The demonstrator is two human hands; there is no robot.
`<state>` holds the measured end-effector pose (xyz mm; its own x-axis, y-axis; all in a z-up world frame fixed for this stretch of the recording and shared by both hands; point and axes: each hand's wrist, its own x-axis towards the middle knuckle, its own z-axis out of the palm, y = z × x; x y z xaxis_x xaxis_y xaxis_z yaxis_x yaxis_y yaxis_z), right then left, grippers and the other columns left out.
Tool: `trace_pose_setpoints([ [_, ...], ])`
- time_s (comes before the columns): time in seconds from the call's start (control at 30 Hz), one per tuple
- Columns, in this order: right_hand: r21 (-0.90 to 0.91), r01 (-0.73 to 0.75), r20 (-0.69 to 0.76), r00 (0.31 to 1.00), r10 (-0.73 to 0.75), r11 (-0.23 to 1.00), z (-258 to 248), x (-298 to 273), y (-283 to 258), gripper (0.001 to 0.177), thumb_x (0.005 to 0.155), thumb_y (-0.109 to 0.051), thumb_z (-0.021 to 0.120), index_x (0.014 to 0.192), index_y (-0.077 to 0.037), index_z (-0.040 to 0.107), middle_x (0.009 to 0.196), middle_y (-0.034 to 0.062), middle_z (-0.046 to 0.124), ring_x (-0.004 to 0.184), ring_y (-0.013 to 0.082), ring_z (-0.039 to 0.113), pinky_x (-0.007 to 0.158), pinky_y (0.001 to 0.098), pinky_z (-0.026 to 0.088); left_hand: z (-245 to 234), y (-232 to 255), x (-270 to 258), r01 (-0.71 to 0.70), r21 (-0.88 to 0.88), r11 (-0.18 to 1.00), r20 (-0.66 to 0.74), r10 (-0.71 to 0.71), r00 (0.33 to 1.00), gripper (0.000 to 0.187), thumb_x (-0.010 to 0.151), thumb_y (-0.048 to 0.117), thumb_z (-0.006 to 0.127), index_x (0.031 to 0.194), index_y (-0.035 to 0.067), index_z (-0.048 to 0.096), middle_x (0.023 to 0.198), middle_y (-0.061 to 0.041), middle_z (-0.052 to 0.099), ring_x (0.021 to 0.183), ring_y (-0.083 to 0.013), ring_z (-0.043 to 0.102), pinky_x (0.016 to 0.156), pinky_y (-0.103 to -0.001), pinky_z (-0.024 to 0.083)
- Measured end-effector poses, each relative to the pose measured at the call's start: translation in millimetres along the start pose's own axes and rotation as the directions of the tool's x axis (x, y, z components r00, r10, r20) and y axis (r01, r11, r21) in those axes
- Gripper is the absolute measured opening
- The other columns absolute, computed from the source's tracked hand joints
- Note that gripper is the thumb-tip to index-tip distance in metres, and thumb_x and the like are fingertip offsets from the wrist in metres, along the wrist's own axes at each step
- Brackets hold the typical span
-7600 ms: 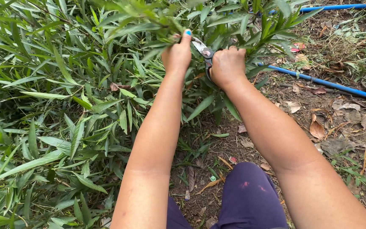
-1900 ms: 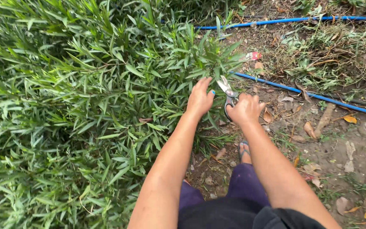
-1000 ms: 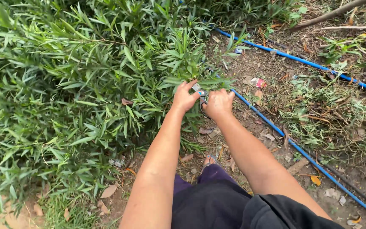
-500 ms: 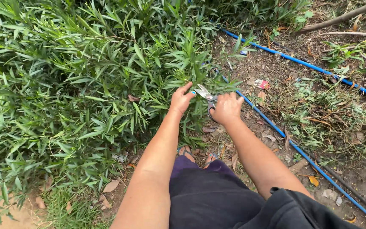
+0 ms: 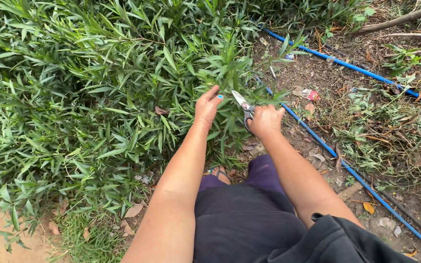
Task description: The person trims a leafy plant using garden shears, cutting through stems one at a time while holding the plant with the other hand.
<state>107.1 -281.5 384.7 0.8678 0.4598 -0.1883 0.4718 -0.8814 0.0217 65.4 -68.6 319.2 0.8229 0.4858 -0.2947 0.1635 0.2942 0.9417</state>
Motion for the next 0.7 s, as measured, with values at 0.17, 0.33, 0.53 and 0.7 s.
trace_pose_setpoints([
  [0.17, 0.025, -0.004, 0.017, 1.000, 0.004, 1.000, -19.0, -6.1, 10.6, 0.037, 0.080, -0.046, 0.074, 0.099, -0.014, 0.076, 0.105, 0.0034, 0.075, 0.112, 0.0232, 0.062, 0.098, 0.0505, 0.036, -10.0, 5.9, 7.4, -0.046, -0.060, 0.997, -0.103, 0.039, 0.994, 0.052, 0.089, 0.011, 0.069, 0.140, 0.003, 0.062, 0.140, -0.013, 0.066, 0.124, -0.0194, 0.063, 0.107, -0.029, 0.045],
  [0.33, 0.006, 0.136, -0.077, 0.988, -0.135, 0.991, -43.5, 6.5, 1.7, 0.049, 0.074, -0.052, 0.075, 0.100, -0.010, 0.074, 0.104, 0.0092, 0.072, 0.110, 0.0279, 0.059, 0.092, 0.0529, 0.035, 4.5, 13.4, 13.4, -0.048, -0.009, 0.999, -0.113, 0.047, 0.992, 0.047, 0.088, 0.010, 0.068, 0.135, 0.002, 0.066, 0.137, -0.011, 0.069, 0.121, -0.0170, 0.065, 0.105, -0.029, 0.046],
  [0.53, -0.053, 0.202, -0.014, 0.979, -0.203, 0.978, -41.7, 41.5, -8.1, 0.048, 0.074, -0.049, 0.075, 0.100, -0.009, 0.074, 0.101, 0.0089, 0.073, 0.108, 0.0275, 0.059, 0.094, 0.0537, 0.033, 21.4, 6.1, 5.4, -0.022, 0.007, 1.000, -0.048, 0.023, 0.999, 0.044, 0.090, 0.012, 0.067, 0.132, 0.000, 0.071, 0.129, -0.012, 0.074, 0.113, -0.0168, 0.067, 0.099, -0.028, 0.049],
  [0.7, -0.045, 0.235, -0.022, 0.972, -0.236, 0.971, -27.2, 41.6, 8.7, 0.034, 0.083, -0.042, 0.072, 0.100, -0.013, 0.075, 0.099, 0.0066, 0.074, 0.106, 0.0255, 0.062, 0.097, 0.0516, 0.035, 5.4, 17.6, 7.3, -0.153, -0.051, 0.987, -0.268, 0.134, 0.954, 0.050, 0.090, 0.012, 0.067, 0.140, 0.005, 0.063, 0.146, -0.016, 0.065, 0.130, -0.0222, 0.063, 0.110, -0.032, 0.045],
])
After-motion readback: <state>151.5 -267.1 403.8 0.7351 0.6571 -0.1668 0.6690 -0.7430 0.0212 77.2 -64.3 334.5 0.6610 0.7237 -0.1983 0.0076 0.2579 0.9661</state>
